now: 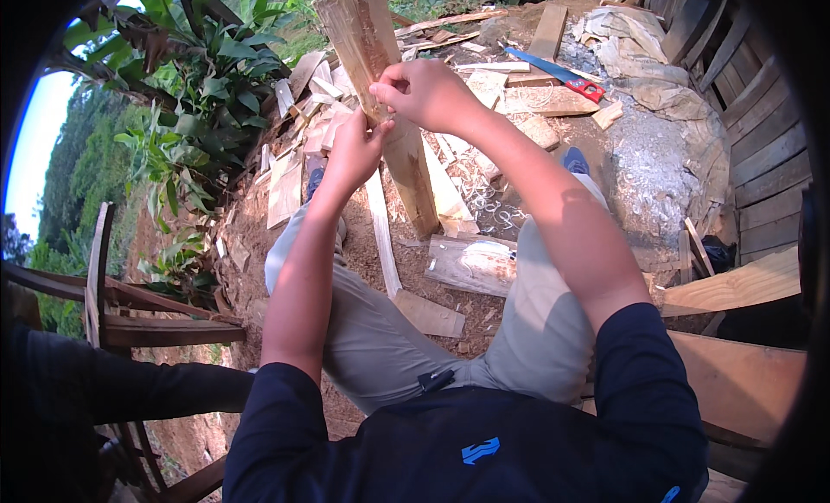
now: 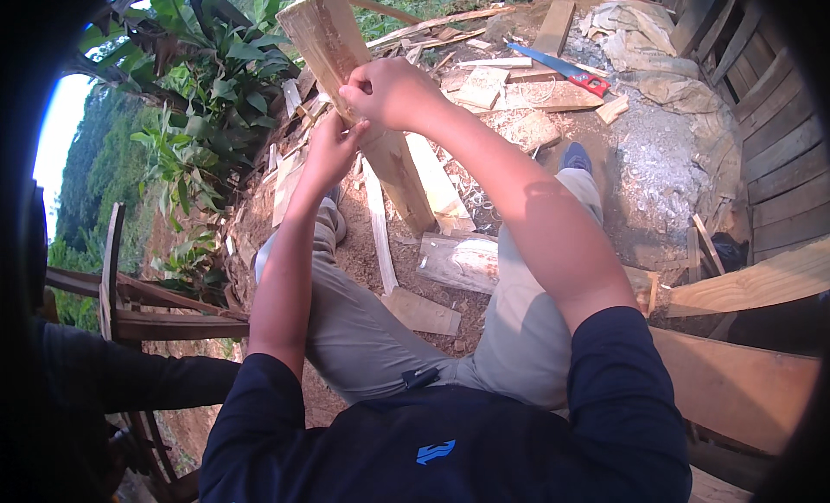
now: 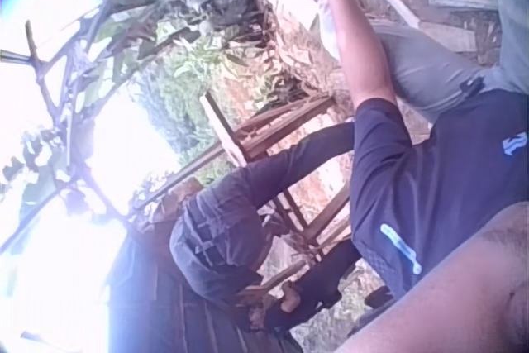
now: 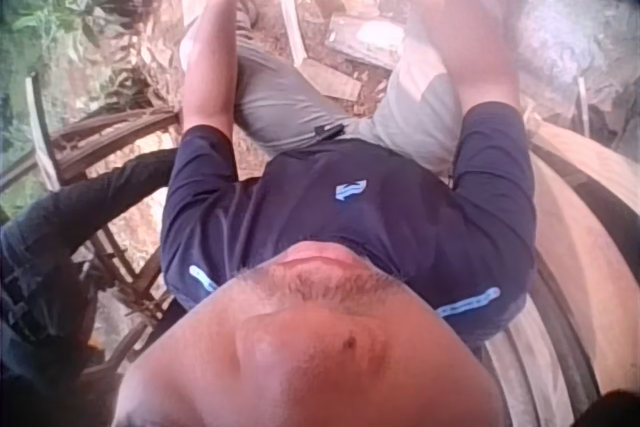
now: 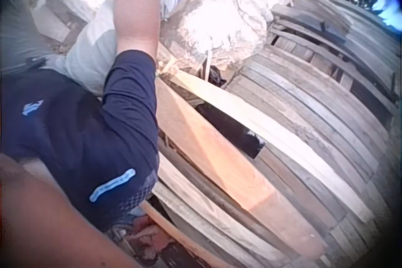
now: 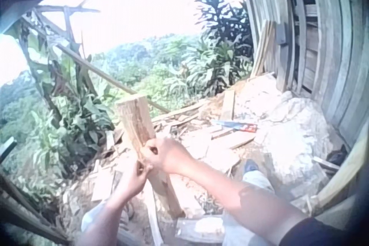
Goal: The person sits on the ground and uses a knife to shave and smooth a piece of wood. They repeatedly scrape the surface, remove wood shavings, and inspect the piece by turning it over in their hands.
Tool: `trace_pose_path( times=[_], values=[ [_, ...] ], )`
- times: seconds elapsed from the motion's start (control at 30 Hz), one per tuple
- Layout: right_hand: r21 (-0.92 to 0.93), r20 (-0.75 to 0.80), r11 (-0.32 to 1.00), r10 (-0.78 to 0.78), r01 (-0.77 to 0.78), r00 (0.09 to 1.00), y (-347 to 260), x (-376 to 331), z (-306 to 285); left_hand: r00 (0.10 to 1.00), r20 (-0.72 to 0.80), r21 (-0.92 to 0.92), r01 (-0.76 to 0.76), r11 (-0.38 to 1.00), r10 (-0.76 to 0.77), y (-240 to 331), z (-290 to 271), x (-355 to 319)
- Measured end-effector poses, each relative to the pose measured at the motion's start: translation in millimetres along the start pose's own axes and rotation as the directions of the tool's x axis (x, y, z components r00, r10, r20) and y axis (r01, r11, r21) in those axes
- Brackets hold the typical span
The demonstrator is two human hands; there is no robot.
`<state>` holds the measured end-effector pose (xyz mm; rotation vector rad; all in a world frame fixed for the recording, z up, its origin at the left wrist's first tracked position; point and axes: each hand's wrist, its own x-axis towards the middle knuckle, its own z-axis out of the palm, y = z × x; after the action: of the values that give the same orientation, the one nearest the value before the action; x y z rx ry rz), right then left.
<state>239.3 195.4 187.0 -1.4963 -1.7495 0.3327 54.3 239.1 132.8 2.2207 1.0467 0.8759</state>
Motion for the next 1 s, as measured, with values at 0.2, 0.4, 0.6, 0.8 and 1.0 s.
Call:
trace_pose_path(
  times=[0.2,0.4,0.6,0.8,1.0],
  values=[
    [0.247,0.358,0.836,0.391,-0.490,0.848,0.6,-0.6,-2.5,0.996,-0.020,0.028,0.084,0.996,-0.083,2.7,-6.8,-0.2],
    [0.469,0.320,0.714,0.411,-0.520,0.854,-3.3,0.0,7.3,0.996,-0.057,0.022,0.062,0.998,-0.061,-2.5,-1.8,1.8],
    [0.332,0.361,0.762,0.441,-0.555,0.822,1.6,0.5,6.7,0.996,-0.084,-0.014,0.043,0.999,-0.044,-11.1,7.1,2.8],
    [0.459,0.199,0.765,0.406,-0.451,0.892,7.3,-1.7,20.4,0.994,-0.103,0.040,0.043,0.998,-0.038,-7.1,5.3,3.3],
    [0.694,0.069,0.603,0.489,-0.394,0.870,0.1,-0.5,36.8,0.996,-0.077,0.027,0.052,0.998,-0.050,-9.9,3.4,4.2]
  ],
)
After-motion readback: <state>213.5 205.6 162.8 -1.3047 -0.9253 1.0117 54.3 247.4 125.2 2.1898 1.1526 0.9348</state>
